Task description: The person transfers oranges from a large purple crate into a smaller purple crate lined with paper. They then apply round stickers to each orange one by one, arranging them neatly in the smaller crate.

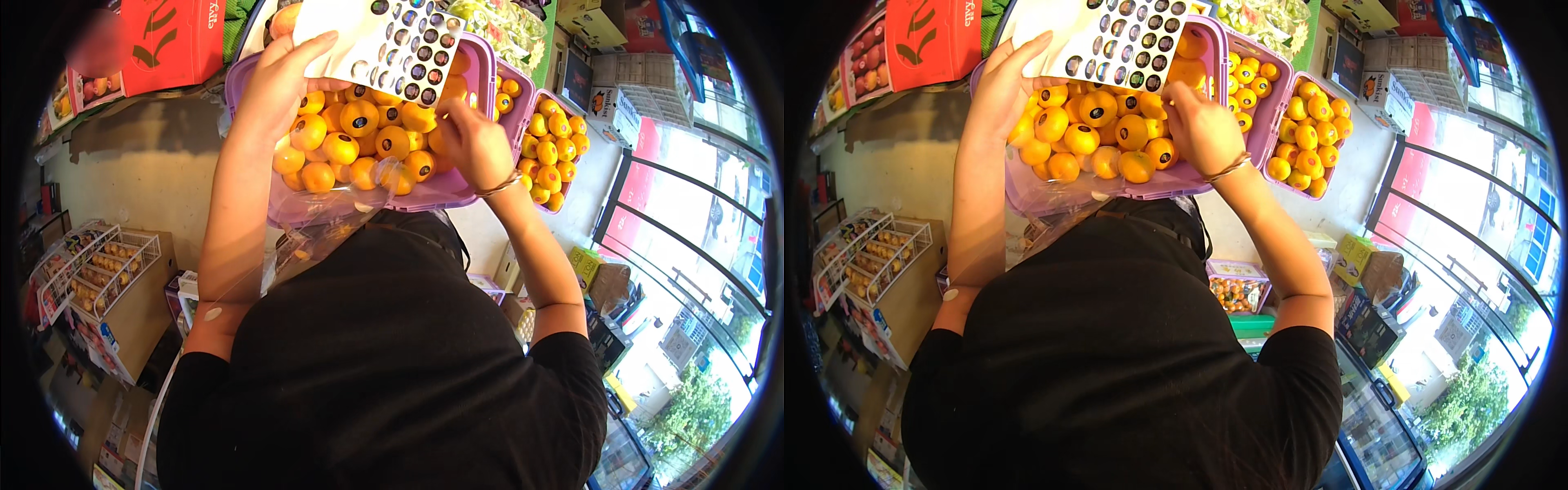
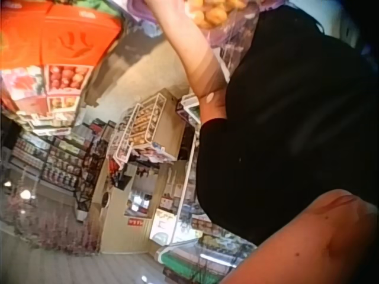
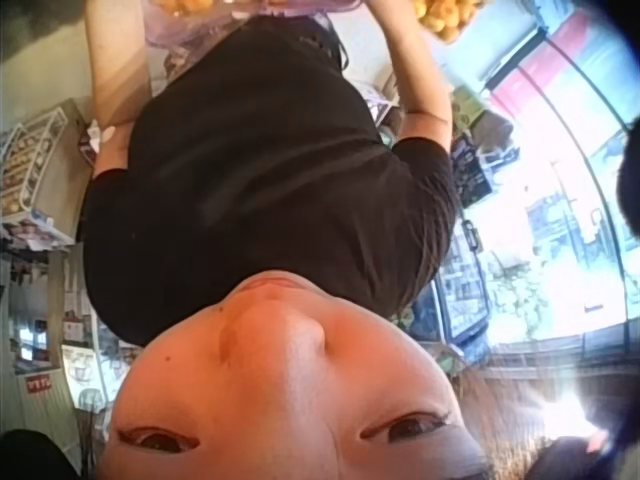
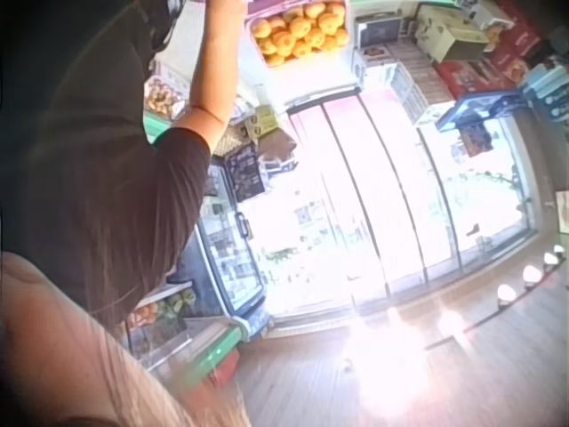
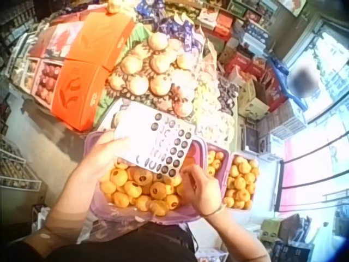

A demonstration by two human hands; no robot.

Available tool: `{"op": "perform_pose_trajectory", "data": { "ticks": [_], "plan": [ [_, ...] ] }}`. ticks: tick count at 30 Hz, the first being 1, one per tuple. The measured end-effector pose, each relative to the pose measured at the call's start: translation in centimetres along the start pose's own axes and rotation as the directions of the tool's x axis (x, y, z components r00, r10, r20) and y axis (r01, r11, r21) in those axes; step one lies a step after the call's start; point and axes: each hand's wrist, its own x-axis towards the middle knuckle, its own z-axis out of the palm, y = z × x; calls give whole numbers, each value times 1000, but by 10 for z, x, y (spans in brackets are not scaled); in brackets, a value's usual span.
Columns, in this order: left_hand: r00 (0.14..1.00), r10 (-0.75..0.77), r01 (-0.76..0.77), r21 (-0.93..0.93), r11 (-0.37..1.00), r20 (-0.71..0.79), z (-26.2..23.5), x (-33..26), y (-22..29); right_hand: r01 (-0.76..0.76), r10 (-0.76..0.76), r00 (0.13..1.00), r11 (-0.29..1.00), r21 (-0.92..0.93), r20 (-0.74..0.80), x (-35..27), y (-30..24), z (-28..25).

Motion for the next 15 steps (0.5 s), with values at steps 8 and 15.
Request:
{"op": "perform_pose_trajectory", "data": {
  "ticks": [8, 15],
  "plan": [
    [982, -60, 48, 74, 996, 178, 14, -5, 0, 295, -351, 876, 933, -207, -332, 55, -43, -51],
    [976, 42, -85, 198, 977, 212, 22, -6, -4, 332, -367, 901, 926, -177, -230, 63, -54, -36]
  ]
}}
